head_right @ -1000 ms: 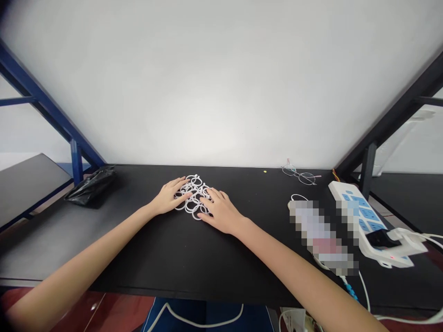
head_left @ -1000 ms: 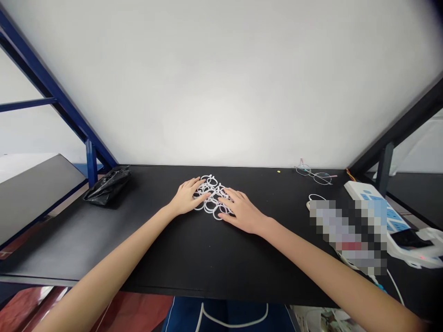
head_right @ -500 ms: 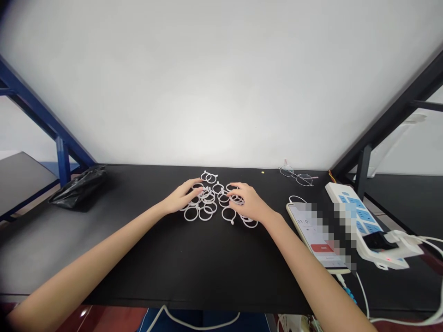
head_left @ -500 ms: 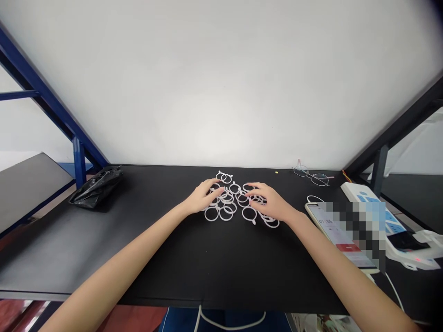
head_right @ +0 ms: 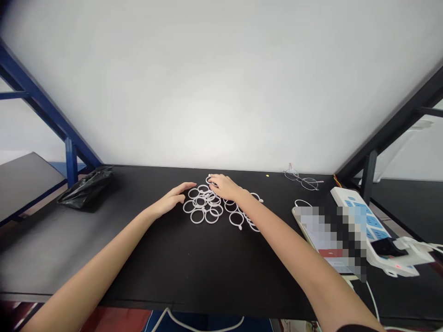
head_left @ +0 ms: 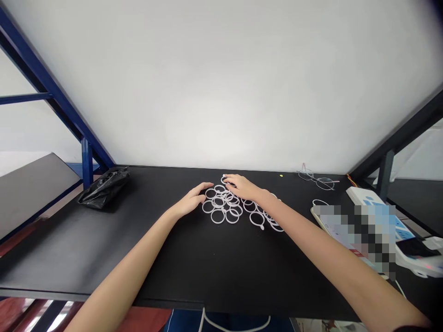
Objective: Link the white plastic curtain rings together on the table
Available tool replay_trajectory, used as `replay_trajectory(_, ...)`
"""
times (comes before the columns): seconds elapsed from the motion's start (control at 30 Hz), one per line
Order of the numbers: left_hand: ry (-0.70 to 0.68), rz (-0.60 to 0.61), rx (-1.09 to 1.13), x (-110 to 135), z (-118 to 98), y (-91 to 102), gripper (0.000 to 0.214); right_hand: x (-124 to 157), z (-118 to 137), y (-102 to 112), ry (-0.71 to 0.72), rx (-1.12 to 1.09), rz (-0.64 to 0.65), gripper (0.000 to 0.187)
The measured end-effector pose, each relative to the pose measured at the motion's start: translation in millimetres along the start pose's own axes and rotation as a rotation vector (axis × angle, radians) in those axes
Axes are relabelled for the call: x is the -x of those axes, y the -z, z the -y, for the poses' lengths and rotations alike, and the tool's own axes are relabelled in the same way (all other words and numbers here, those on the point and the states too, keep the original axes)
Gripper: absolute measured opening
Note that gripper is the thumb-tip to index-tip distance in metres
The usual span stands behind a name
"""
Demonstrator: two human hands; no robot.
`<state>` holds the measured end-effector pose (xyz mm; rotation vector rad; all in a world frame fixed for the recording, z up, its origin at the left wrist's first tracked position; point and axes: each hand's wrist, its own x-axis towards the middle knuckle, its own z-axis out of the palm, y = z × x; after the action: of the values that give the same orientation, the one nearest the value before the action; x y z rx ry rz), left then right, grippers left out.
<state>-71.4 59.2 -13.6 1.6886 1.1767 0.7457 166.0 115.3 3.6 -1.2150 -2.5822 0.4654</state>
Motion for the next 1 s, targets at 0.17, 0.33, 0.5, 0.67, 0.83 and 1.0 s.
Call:
replay_trajectory(0.17, 0.033, 0.132, -0.077, 8, -9, 8.9, 0.063, 41, 7, 18, -0.045, -0.054, -0.03, 0.039)
replay_trajectory(0.33, -0.035, 0.157, -0.176, 14, -8, 11.4, 0.062, 73, 17, 29, -0.16, -0.092, -0.035, 0.031)
replay_trajectory(0.5, -0.057, 0.202, -0.152, 16, -7, 12.0, 0.06, 89, 16, 22, -0.179, -0.21, -0.227, 0.025)
replay_trajectory(0.67, -0.122, 0.152, -0.247, 20, -16, 10.8, 0.061, 98, 12, 14, -0.158, -0.226, -0.461, 0.019)
replay_trajectory(0.83, -0.207, 0.012, -0.483, 25, -27, 5.3, 0.036, 101, 19, 7, -0.034, -0.233, -0.462, 0.014)
replay_trajectory(1.0, -0.22, 0.029, -0.643, 29, -35, -8.4, 0.023, 102, 29, 4, 0.054, -0.235, -0.43, 0.015)
